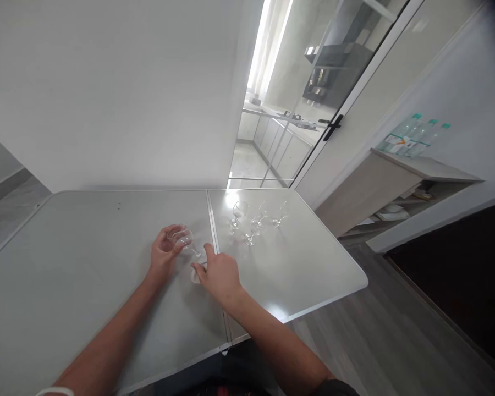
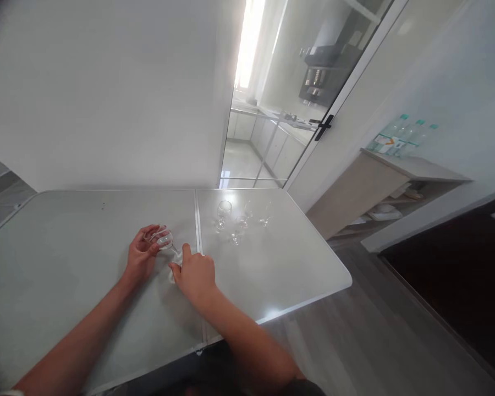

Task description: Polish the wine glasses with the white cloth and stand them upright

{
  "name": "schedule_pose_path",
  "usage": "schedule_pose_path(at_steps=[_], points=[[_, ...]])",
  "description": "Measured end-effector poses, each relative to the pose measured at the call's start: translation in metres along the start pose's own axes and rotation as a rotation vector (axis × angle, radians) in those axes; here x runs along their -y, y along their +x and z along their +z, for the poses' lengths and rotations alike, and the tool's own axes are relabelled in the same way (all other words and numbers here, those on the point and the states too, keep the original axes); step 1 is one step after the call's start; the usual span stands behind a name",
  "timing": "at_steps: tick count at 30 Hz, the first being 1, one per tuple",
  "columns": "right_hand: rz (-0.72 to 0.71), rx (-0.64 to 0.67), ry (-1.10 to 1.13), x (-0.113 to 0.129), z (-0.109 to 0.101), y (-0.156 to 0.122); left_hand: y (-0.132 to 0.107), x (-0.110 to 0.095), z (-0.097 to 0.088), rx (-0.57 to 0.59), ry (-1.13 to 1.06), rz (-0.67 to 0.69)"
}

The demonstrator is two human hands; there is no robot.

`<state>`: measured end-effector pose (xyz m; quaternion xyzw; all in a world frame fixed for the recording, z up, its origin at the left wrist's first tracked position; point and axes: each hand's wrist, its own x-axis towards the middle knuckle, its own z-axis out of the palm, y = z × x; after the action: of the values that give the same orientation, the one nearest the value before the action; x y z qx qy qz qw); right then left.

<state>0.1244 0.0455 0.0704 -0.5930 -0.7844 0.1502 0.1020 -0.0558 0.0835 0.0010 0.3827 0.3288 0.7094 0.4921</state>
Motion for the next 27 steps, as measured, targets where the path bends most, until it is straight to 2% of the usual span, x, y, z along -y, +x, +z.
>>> schedule_pose_path(at_steps=[3,6,12,14,16,18,20,23,27], points=[[-0.013,0.019,-0.075,0.0,0.013,0.004,-0.009,0.0,0.005,0.191,-0.021,-0.093],[0.02,-0.003,-0.051,-0.007,0.021,0.004,-0.016,0.004,0.01,0.313,-0.015,-0.123],[0.027,-0.106,0.019,-0.04,0.018,-0.023,-0.019,0.009,0.02,0.527,0.008,-0.121],[0.068,-0.192,0.089,-0.064,0.014,-0.032,-0.017,0.008,0.019,0.595,0.125,-0.093],[0.145,-0.299,0.159,-0.097,0.007,-0.036,-0.014,0.007,0.014,0.694,0.377,-0.081],[0.271,-0.37,0.195,-0.135,-0.002,-0.032,-0.012,0.009,0.01,0.794,0.666,-0.047],[0.377,-0.405,0.198,-0.174,-0.013,-0.021,-0.012,0.013,0.007,0.86,0.857,0.027],[0.401,-0.391,0.202,-0.221,-0.027,-0.001,-0.013,0.017,0.006,0.9,0.964,0.118],[0.389,-0.354,0.21,-0.254,-0.036,0.021,-0.014,0.017,0.008,0.888,0.993,0.112]])
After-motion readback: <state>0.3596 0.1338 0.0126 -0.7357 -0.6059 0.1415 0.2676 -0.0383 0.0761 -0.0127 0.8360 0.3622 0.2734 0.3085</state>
